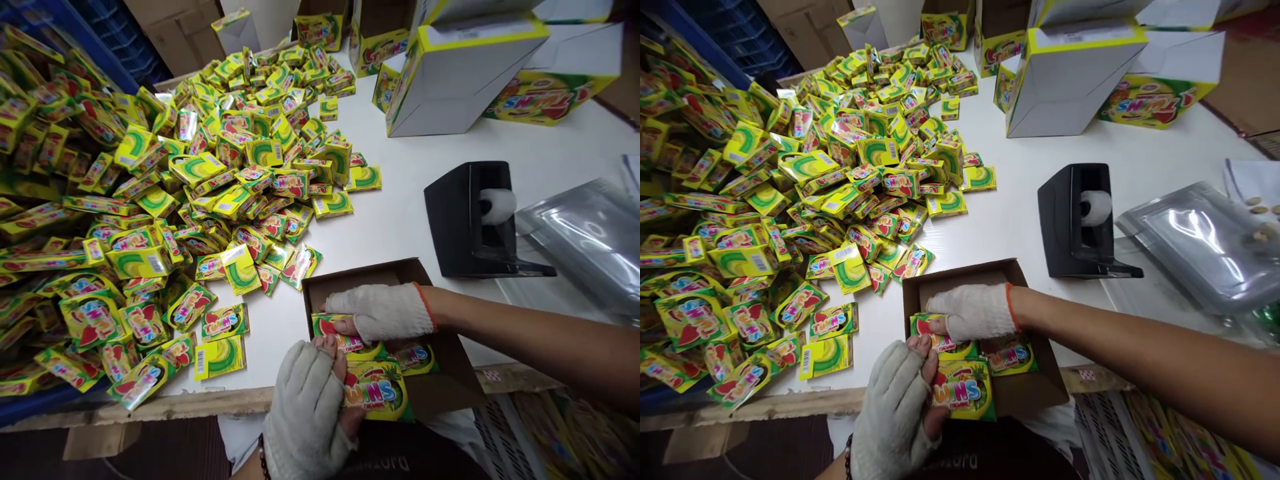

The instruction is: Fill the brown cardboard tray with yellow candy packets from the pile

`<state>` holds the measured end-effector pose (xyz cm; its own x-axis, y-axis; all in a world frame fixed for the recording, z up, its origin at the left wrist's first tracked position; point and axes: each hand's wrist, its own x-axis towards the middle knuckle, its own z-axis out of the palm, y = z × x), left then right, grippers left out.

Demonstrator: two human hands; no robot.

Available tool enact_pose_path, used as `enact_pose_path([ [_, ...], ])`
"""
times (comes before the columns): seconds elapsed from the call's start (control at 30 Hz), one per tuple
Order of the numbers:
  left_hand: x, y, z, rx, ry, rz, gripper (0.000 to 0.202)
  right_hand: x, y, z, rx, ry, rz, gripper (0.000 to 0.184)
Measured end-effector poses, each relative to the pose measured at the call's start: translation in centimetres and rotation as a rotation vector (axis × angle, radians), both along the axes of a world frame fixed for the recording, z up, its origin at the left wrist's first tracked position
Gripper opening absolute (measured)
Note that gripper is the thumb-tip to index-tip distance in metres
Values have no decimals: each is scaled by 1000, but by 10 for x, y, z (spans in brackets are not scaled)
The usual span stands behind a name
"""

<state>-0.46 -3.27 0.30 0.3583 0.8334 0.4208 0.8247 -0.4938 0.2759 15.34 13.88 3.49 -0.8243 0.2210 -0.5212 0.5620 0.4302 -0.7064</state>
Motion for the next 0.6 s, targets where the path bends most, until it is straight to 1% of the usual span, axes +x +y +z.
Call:
enact_pose_path([
  [0.1,-13,-1,0,-25,-43,-75,47,-2,-4,3,92,-74,-28,36],
  [0.13,-20,3,1,-28,-73,-56,47,-3,-5,3,117,-94,-24,35],
  [0.17,-27,11,1,-20,-96,8,45,-4,-5,3,135,-104,-16,35],
  [0.2,-35,22,0,-3,-106,122,43,-4,-5,2,144,-101,-3,35],
  [0.23,-45,35,-3,19,-101,276,42,-4,-4,1,141,-93,9,36],
  [0.27,-55,50,-8,34,-83,456,46,-4,-3,1,125,-83,11,38],
  [0.3,-65,65,-13,27,-64,613,61,-4,-1,1,99,-69,6,39],
  [0.33,-75,79,-20,-9,-49,720,80,-3,1,1,64,-52,-3,41],
  [0.37,-84,91,-28,-58,-45,793,93,-2,4,3,29,-32,-17,44],
  [0.4,-91,100,-34,-95,-57,835,97,-1,6,4,0,-12,-34,49],
  [0.43,-97,105,-40,-117,-80,859,95,0,8,5,-18,9,-57,55],
  [0.47,-102,107,-43,-120,-113,870,89,3,10,7,-25,27,-76,60],
  [0.5,-105,106,-43,-108,-158,875,81,5,12,9,-24,36,-89,62],
  [0.53,-107,102,-40,-95,-216,877,75,8,13,11,-19,35,-101,61],
  [0.57,-108,96,-34,-89,-289,878,69,11,14,14,-7,34,-112,59],
  [0.6,-107,90,-25,-91,-377,877,64,13,14,18,19,44,-130,56],
])
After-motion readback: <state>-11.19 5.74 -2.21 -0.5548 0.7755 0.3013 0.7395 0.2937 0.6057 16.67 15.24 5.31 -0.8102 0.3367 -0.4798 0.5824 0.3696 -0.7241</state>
